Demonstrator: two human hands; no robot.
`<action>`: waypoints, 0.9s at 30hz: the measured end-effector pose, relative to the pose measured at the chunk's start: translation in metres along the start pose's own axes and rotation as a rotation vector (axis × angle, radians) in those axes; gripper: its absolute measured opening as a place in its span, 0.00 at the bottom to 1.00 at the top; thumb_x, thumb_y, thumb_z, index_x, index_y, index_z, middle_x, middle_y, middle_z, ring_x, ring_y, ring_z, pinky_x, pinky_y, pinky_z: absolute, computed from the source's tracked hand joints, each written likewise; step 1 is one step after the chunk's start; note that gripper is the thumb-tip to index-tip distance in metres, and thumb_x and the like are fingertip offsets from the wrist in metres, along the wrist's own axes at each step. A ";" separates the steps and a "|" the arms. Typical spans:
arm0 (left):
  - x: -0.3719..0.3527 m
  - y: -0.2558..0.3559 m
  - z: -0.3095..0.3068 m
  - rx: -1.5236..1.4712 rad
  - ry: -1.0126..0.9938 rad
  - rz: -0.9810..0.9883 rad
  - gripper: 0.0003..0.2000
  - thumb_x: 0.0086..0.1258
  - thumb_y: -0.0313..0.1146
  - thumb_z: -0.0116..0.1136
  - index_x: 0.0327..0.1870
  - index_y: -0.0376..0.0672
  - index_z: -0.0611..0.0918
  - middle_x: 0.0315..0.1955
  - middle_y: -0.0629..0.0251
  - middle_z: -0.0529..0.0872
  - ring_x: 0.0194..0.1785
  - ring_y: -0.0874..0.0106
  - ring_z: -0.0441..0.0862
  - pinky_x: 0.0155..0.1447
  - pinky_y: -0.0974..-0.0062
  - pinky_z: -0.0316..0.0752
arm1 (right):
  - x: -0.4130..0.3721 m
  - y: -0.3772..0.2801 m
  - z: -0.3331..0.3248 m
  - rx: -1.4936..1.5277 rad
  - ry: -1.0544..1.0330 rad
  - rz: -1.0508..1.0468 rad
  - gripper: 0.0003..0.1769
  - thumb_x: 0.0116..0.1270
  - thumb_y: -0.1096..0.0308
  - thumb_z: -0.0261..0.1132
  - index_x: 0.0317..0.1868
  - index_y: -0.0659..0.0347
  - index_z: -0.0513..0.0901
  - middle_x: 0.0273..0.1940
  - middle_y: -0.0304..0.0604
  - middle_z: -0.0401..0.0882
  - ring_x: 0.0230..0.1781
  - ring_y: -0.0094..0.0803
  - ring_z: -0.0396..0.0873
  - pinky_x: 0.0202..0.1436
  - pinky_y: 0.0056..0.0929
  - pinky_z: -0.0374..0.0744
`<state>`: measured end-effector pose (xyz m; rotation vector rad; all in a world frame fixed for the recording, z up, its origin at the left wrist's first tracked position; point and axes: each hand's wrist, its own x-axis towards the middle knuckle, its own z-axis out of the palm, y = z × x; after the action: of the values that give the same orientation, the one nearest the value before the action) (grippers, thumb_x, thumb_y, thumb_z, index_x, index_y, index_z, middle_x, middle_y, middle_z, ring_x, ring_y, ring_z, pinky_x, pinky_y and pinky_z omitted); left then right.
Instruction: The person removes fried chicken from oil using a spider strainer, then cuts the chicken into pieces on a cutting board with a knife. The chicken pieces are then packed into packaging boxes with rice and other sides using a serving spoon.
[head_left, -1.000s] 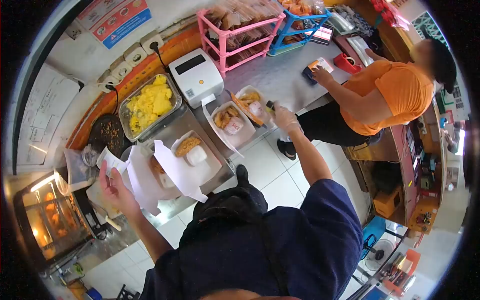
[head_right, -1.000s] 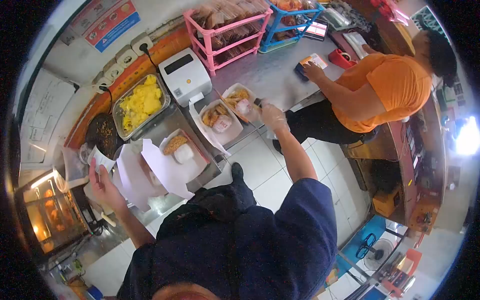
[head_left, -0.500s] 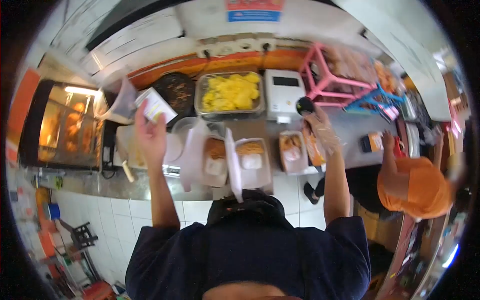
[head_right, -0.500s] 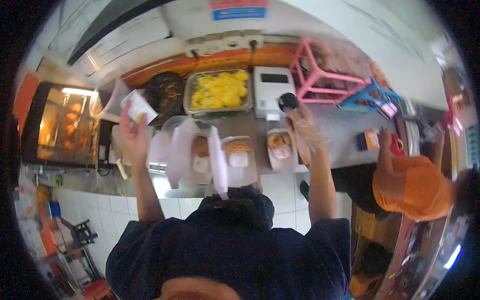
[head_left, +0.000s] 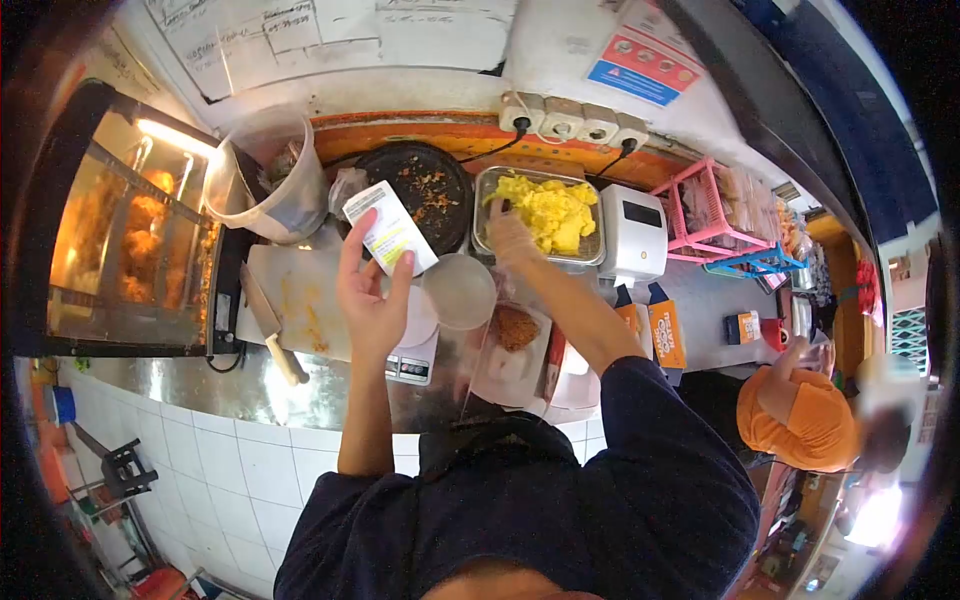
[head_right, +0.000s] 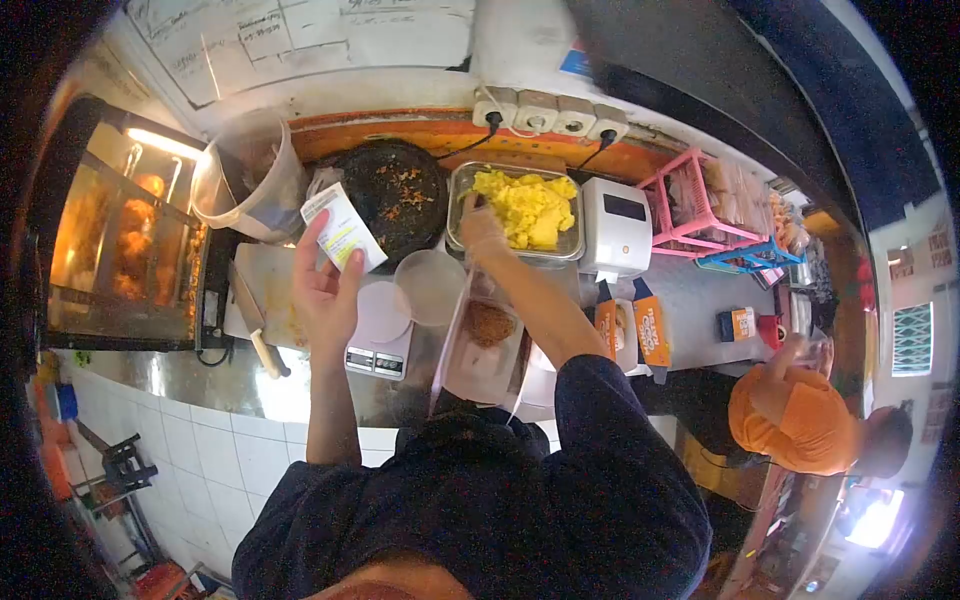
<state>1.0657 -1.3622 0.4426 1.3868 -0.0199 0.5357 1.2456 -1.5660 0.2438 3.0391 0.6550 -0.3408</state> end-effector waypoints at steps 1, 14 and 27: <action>0.000 0.000 -0.004 -0.019 -0.012 -0.030 0.27 0.65 0.16 0.57 0.66 0.35 0.66 0.58 0.57 0.74 0.53 0.72 0.78 0.55 0.76 0.75 | -0.002 -0.005 0.006 0.043 0.221 0.255 0.32 0.64 0.70 0.55 0.70 0.62 0.60 0.42 0.62 0.75 0.39 0.51 0.82 0.37 0.45 0.82; 0.001 -0.008 -0.051 -0.064 -0.032 -0.155 0.30 0.64 0.14 0.55 0.68 0.34 0.62 0.63 0.56 0.68 0.60 0.69 0.73 0.63 0.73 0.70 | 0.052 0.048 0.037 -0.609 -0.243 0.121 0.29 0.62 0.64 0.58 0.63 0.68 0.71 0.58 0.75 0.68 0.53 0.55 0.78 0.51 0.41 0.79; 0.000 -0.011 -0.057 -0.107 -0.008 -0.183 0.28 0.64 0.16 0.55 0.67 0.32 0.63 0.60 0.55 0.72 0.60 0.69 0.74 0.63 0.72 0.70 | 0.037 0.065 -0.034 -0.087 -0.797 -0.154 0.29 0.61 0.57 0.57 0.56 0.71 0.73 0.39 0.62 0.82 0.40 0.54 0.83 0.43 0.46 0.79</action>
<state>1.0532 -1.3096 0.4214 1.2721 0.0703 0.3710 1.3119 -1.6080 0.2667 2.4355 0.7791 -1.3669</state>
